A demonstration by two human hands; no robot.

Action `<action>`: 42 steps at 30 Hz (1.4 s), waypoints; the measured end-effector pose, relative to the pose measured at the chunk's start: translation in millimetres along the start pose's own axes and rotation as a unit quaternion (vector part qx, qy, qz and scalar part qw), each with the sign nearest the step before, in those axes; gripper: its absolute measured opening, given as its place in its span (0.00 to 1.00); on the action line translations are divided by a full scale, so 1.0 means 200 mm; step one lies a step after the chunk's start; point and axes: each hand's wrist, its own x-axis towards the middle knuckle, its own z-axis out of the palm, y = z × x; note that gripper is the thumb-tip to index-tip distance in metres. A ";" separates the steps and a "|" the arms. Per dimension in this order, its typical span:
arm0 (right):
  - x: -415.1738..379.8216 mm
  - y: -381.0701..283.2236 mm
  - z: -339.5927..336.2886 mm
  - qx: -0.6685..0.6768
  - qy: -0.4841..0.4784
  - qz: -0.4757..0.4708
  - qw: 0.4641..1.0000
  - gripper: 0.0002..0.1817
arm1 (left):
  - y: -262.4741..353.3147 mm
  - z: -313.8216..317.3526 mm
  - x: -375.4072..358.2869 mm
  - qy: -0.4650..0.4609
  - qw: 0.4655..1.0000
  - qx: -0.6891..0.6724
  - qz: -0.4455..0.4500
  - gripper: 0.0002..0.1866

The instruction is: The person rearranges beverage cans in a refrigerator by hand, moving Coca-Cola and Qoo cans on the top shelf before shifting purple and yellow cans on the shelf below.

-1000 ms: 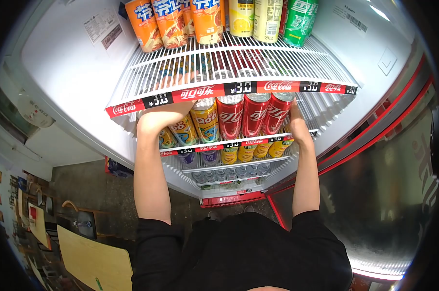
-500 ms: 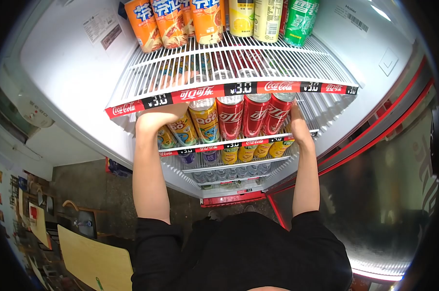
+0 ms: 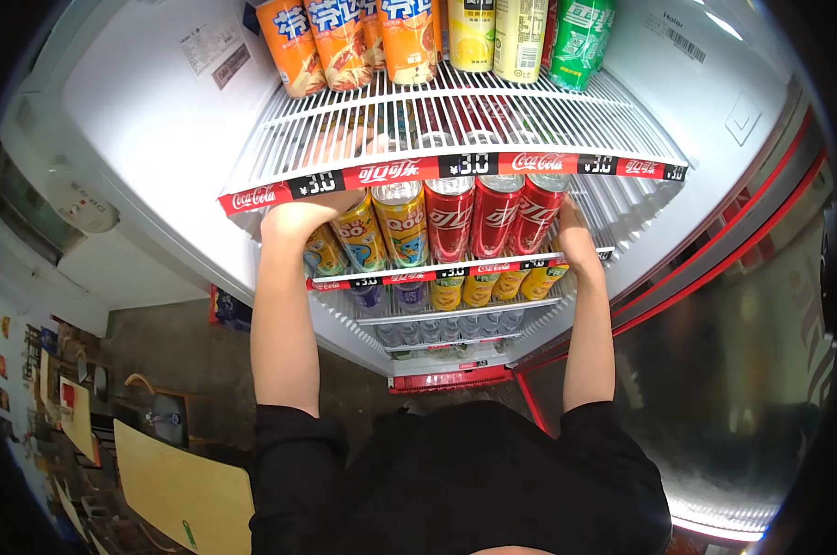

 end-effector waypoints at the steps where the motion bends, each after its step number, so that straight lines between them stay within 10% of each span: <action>1: 0.01 0.03 0.00 -0.004 -0.005 -0.012 1.000 0.34 | -0.01 -0.01 0.00 0.017 1.000 0.011 0.004 0.19; 4: 0.00 -0.01 0.00 0.018 -0.002 -0.010 1.000 0.33 | 0.00 -0.06 0.02 0.061 0.998 0.014 0.013 0.13; 8: 0.00 0.00 0.01 0.032 0.007 0.013 0.999 0.32 | 0.07 -0.15 0.03 -0.176 0.972 0.040 -0.149 0.22; 19: -0.02 0.00 0.02 0.043 0.023 0.007 0.999 0.26 | 0.03 -0.10 0.00 -0.126 0.984 0.045 -0.117 0.27; 25: -0.04 -0.15 0.01 0.075 -0.008 0.000 0.997 0.27 | -0.06 0.01 -0.04 0.055 0.995 0.082 0.034 0.09; 32: -0.05 -0.18 0.01 0.036 0.008 0.024 0.999 0.28 | -0.06 -0.01 -0.02 -0.054 0.996 0.062 -0.023 0.29; 38: -0.05 -0.15 0.02 0.013 0.020 0.030 0.999 0.29 | -0.05 0.02 -0.02 0.038 0.994 0.097 0.028 0.30; 42: -0.04 -0.08 0.01 0.010 0.009 0.026 1.000 0.30 | 0.04 -0.07 0.01 -0.071 0.995 0.047 -0.044 0.27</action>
